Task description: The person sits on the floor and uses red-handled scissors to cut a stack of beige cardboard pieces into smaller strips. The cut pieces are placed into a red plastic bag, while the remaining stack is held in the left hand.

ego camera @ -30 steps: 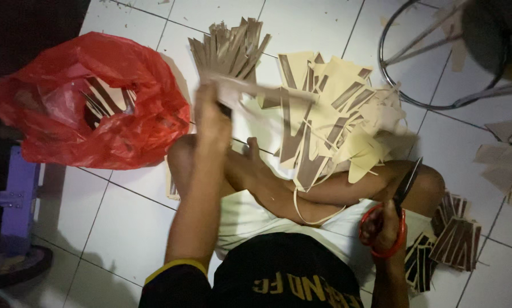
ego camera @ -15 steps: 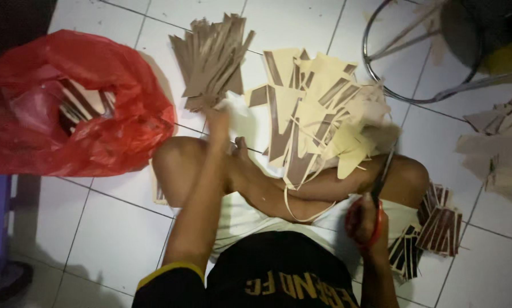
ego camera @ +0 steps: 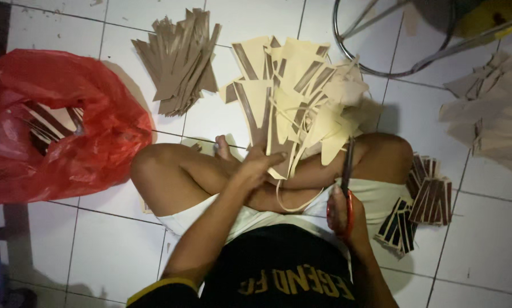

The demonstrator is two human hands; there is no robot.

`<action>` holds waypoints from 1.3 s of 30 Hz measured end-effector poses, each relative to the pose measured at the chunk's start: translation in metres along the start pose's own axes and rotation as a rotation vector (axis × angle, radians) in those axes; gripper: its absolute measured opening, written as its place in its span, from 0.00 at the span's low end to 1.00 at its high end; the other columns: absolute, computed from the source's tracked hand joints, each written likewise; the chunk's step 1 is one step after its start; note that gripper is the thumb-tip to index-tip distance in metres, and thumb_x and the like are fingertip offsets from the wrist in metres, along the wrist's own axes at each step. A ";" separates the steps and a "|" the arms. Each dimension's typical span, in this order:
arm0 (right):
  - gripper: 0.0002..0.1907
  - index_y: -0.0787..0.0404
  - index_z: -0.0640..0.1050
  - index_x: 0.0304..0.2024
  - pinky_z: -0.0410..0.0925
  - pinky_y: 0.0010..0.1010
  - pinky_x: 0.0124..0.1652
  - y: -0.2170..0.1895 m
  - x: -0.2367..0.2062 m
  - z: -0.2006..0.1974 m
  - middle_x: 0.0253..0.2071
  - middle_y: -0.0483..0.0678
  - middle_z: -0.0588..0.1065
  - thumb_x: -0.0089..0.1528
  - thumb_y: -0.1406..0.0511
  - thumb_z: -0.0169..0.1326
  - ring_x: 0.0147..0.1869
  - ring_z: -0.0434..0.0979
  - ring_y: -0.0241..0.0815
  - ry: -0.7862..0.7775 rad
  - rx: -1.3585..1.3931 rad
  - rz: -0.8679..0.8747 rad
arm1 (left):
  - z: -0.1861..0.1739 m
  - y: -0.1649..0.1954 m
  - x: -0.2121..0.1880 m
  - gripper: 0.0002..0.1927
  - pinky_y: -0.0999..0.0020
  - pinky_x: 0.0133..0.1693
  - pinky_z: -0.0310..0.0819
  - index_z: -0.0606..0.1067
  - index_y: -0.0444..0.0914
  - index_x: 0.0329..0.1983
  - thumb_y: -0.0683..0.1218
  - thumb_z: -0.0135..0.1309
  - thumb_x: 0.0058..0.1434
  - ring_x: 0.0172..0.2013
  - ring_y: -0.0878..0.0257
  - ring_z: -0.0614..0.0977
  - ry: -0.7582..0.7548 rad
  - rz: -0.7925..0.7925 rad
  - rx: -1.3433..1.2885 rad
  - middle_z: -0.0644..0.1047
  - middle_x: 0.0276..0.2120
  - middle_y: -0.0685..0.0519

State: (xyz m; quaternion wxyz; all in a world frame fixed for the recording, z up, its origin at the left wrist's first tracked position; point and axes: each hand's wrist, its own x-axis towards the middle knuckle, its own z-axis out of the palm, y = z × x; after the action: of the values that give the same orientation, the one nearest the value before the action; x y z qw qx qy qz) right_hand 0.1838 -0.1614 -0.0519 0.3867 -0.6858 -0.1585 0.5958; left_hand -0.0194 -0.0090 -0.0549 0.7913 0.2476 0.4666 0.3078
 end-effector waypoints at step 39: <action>0.19 0.62 0.73 0.33 0.66 0.30 0.24 -0.029 -0.023 0.004 0.19 0.47 0.69 0.62 0.52 0.46 0.23 0.73 0.41 -0.658 -0.024 0.048 | 0.032 0.073 -0.040 0.28 0.65 0.51 0.82 0.68 0.31 0.60 0.46 0.64 0.60 0.48 0.60 0.84 0.023 0.426 0.380 0.81 0.48 0.44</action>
State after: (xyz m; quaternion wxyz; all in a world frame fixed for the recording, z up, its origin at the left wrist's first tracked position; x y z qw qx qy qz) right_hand 0.1816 -0.1569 -0.0154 0.2925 -0.4648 -0.2660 0.7922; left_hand -0.0250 0.0095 0.0321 0.6430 0.4805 0.4622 0.3770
